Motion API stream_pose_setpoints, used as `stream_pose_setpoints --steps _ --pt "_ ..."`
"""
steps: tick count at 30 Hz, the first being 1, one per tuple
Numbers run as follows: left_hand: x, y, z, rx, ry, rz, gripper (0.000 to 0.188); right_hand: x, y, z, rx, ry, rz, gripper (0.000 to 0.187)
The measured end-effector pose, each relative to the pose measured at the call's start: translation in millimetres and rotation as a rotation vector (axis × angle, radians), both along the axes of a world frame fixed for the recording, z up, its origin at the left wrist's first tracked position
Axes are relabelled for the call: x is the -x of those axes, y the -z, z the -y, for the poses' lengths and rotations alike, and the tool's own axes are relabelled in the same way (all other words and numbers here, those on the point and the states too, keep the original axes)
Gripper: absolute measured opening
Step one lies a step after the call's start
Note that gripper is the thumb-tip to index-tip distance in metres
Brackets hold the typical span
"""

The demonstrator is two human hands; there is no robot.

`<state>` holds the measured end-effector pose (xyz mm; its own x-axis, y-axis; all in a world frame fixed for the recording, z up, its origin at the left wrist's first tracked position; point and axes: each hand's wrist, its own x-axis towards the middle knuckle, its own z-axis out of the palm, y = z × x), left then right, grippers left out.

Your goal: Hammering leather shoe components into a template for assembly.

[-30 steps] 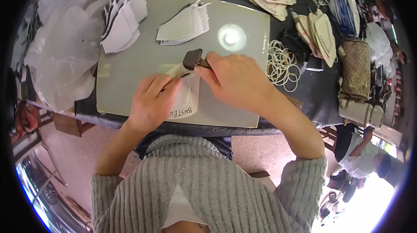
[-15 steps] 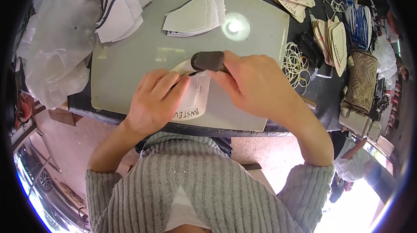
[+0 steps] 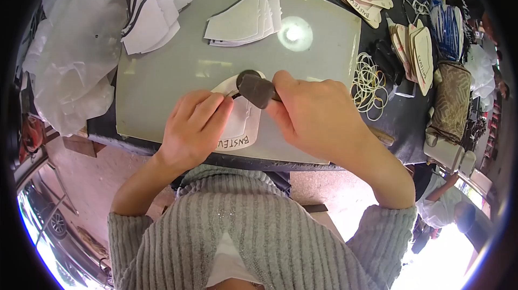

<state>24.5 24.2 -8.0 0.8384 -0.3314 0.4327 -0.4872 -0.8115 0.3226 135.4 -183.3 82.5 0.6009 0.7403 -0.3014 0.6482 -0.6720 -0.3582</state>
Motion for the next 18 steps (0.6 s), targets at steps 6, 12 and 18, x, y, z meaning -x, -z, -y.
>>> stream_pose_setpoints --steps 6,12,18 --pt "0 -1 -4 0.014 -0.006 0.019 0.031 9 -2 -3 -0.178 0.001 -0.013 0.014" --pt "3 1 -1 0.049 -0.003 0.034 0.030 19 17 -3 -0.296 0.005 0.081 0.020" --pt "-6 2 2 0.057 -0.001 0.045 0.030 8 13 -5 -0.164 0.090 0.010 0.029"
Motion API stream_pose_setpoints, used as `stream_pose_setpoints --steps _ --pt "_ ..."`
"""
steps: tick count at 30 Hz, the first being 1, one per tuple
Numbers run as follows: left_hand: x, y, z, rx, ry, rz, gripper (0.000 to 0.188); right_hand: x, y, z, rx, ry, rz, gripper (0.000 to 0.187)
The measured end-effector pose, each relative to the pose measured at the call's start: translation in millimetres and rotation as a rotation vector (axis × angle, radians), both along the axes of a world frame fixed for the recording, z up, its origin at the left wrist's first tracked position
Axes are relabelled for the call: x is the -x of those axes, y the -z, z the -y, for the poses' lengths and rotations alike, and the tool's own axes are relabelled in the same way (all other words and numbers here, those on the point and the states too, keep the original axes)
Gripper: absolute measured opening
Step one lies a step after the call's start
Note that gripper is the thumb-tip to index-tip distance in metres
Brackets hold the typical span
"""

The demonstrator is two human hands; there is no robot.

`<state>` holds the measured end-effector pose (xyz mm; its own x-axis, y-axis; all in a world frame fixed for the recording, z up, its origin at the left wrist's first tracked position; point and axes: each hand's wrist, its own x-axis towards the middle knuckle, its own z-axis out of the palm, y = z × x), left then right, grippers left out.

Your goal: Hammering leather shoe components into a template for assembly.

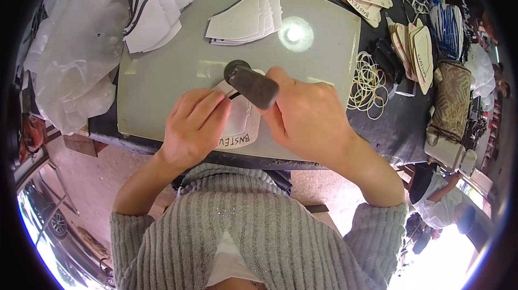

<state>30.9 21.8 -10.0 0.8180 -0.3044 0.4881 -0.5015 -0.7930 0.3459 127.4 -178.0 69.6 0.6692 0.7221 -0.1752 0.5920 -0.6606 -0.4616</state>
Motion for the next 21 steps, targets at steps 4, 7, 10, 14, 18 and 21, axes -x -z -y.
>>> stream_pose_setpoints --steps 4,7,10,14,18,21 --pt "-1 -11 -8 0.005 -0.031 -0.013 0.031 -2 -1 -8 0.186 -0.072 -0.033 0.029" --pt "20 -14 -18 0.039 -0.066 0.012 0.033 4 -14 -15 0.053 0.003 -0.090 0.021" --pt "16 -7 -6 -0.019 -0.021 -0.012 0.035 11 -4 9 0.080 -0.077 0.041 0.019" --pt "18 0 -2 0.013 -0.025 -0.011 0.031 16 -5 1 0.060 -0.040 0.030 0.021" --pt "23 -3 -4 0.000 -0.056 0.009 0.023 18 -2 1 0.107 -0.083 0.069 0.022" --pt "20 -3 -4 0.003 -0.069 -0.032 0.025 11 2 3 0.086 -0.090 0.078 0.023"
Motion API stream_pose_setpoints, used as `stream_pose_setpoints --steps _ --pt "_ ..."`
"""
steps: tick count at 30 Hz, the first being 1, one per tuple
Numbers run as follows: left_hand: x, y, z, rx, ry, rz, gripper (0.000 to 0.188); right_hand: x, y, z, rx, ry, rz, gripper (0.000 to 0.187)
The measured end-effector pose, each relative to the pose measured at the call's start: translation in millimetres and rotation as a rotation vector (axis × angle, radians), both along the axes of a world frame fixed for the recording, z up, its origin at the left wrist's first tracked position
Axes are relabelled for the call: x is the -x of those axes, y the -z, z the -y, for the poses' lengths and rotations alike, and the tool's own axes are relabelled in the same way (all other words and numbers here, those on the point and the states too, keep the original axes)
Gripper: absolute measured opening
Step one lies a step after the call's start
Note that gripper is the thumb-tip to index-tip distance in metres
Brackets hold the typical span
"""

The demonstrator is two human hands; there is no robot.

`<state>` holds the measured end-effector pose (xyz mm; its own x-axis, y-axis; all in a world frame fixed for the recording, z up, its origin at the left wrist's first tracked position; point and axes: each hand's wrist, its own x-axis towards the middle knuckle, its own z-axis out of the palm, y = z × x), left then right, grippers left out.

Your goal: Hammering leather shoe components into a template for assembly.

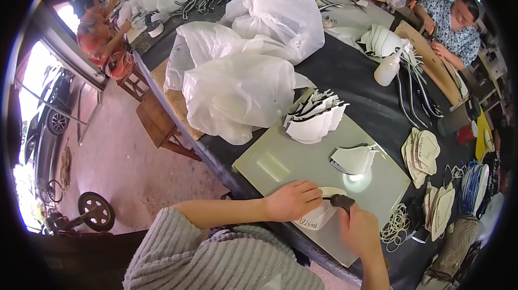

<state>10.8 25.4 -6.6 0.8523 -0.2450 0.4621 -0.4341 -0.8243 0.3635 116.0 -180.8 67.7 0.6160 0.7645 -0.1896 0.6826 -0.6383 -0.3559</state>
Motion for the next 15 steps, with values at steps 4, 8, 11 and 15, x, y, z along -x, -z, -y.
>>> stream_pose_setpoints --steps 4,8,11,15 --pt "-17 -12 17 0.085 -0.109 -0.075 0.023 -8 10 17 -0.160 0.129 -0.014 0.023" --pt "-27 2 18 -0.144 -0.034 -0.031 0.023 3 9 21 -0.480 0.488 -0.360 0.026" --pt "-22 10 18 -0.195 -0.034 0.114 0.022 14 26 26 -0.611 0.632 -0.571 0.028" --pt "-22 5 12 -0.093 0.035 0.114 0.020 25 28 20 -0.678 0.625 -0.636 0.035"
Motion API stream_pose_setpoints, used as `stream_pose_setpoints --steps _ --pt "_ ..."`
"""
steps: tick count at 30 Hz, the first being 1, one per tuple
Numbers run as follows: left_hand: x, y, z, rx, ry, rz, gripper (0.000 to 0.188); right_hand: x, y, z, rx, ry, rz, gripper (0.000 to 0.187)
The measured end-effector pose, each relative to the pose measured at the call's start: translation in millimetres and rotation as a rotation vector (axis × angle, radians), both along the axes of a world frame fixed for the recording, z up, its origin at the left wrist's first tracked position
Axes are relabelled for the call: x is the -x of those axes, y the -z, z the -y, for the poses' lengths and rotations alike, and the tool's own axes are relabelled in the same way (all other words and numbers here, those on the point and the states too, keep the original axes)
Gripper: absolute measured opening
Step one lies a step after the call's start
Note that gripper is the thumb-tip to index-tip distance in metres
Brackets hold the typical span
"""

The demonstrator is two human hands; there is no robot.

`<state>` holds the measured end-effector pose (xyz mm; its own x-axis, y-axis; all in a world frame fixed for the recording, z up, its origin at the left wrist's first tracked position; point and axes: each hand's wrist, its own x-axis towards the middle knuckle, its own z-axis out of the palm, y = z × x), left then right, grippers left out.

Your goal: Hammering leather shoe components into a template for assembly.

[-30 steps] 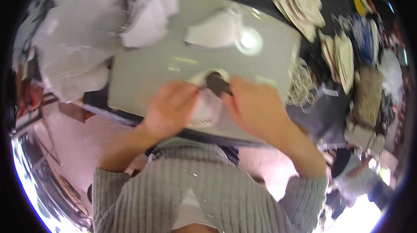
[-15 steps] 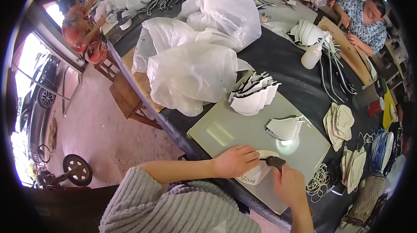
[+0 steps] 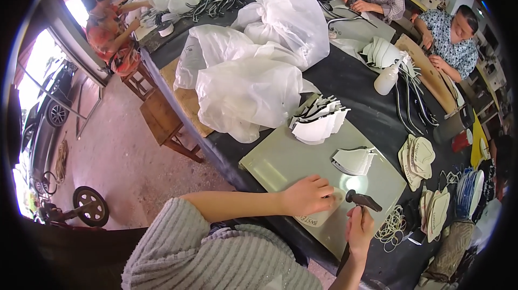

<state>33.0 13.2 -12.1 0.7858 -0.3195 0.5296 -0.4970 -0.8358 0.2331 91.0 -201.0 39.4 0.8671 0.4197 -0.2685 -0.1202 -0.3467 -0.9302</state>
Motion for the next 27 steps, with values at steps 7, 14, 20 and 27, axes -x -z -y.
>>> stream_pose_setpoints --steps 7,14,20,27 --pt "22 -3 1 0.079 -0.027 0.036 0.022 0 -15 -4 0.159 0.020 0.367 0.028" --pt "50 -4 9 0.121 -0.042 0.049 0.021 -3 -15 -22 0.740 -0.582 0.699 0.027" --pt "50 -6 7 0.160 -0.045 0.089 0.021 -7 -19 -13 0.612 -0.486 0.727 0.025" --pt "34 -26 17 0.135 -0.146 -0.287 0.041 -7 12 -2 0.274 -0.232 0.407 0.026"
